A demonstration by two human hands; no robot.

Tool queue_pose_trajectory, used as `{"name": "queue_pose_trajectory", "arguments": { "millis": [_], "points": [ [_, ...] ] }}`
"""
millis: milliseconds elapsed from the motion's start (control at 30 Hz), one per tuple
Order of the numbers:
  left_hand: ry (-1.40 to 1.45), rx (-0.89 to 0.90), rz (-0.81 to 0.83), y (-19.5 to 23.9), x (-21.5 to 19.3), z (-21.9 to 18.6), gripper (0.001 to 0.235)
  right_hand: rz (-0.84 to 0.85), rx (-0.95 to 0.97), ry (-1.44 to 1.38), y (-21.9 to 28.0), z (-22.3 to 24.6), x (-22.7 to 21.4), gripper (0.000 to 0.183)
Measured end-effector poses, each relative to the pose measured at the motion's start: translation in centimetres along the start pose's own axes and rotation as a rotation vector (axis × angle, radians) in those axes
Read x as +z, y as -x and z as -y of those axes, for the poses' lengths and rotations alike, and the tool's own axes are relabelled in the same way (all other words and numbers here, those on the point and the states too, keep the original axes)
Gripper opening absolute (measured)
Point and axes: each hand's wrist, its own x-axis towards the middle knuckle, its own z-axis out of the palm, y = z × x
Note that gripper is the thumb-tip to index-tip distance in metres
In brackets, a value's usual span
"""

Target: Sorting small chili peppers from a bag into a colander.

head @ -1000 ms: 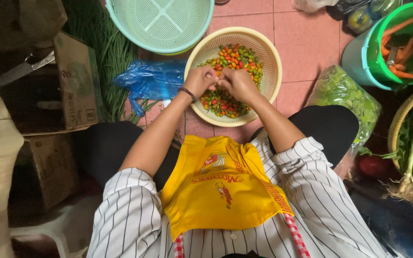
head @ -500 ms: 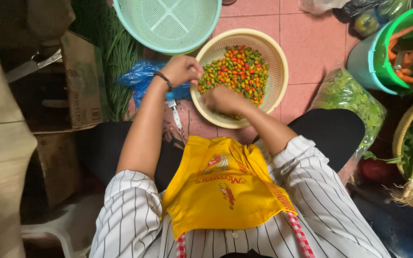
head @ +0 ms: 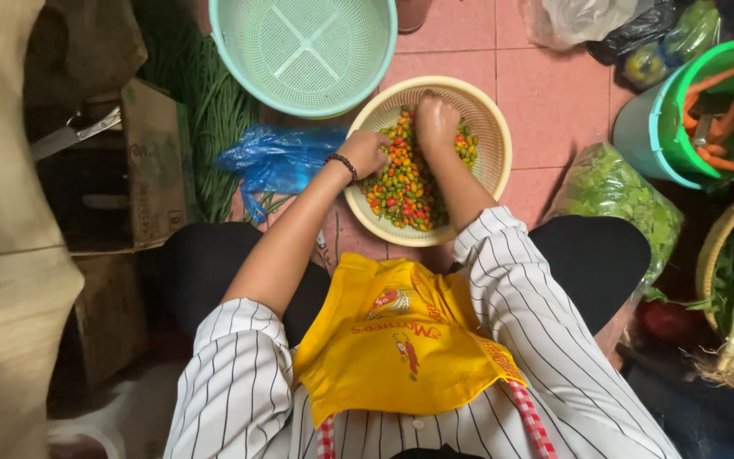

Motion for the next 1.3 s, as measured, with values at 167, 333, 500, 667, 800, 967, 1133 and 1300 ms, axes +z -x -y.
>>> {"name": "queue_pose_trajectory", "arguments": {
  "millis": [167,333,500,667,800,967,1133,1300],
  "points": [
    [-0.213,0.045,-0.108,-2.2,1.5,1.1,0.029,0.082,-0.007,-0.163,-0.3,-0.2,-3.9,0.023],
    [0.004,0.083,-0.271,-2.5,0.9,-2.1,0.024,0.355,0.180,-0.995,0.7,-2.6,-7.2,0.024],
    [0.483,0.108,-0.194,-2.2,0.8,-5.9,0.017,0.742,0.349,-1.381,1.5,-3.2,-13.3,0.020],
    [0.315,0.168,-0.270,-0.9,-2.0,-8.4,0.008,0.727,0.427,-1.337,0.4,-4.1,-18.6,0.022],
    [-0.202,0.100,-0.329,0.8,-8.6,-6.8,0.008,0.495,0.423,-0.979,1.3,-6.2,-15.4,0.015],
    [-0.026,-0.060,-0.212,4.9,-12.9,-6.8,0.008,0.086,-0.176,-0.526,2.6,-3.5,-12.2,0.009],
    [-0.004,-0.045,-0.046,2.3,-6.6,-3.8,0.014,0.099,-0.188,-0.412,2.2,-1.4,-10.6,0.022],
    [-0.373,0.081,-0.190,0.8,-3.8,-2.5,0.037,0.240,-0.130,-0.268,1.9,-1.8,-7.8,0.033]
  ]
}}
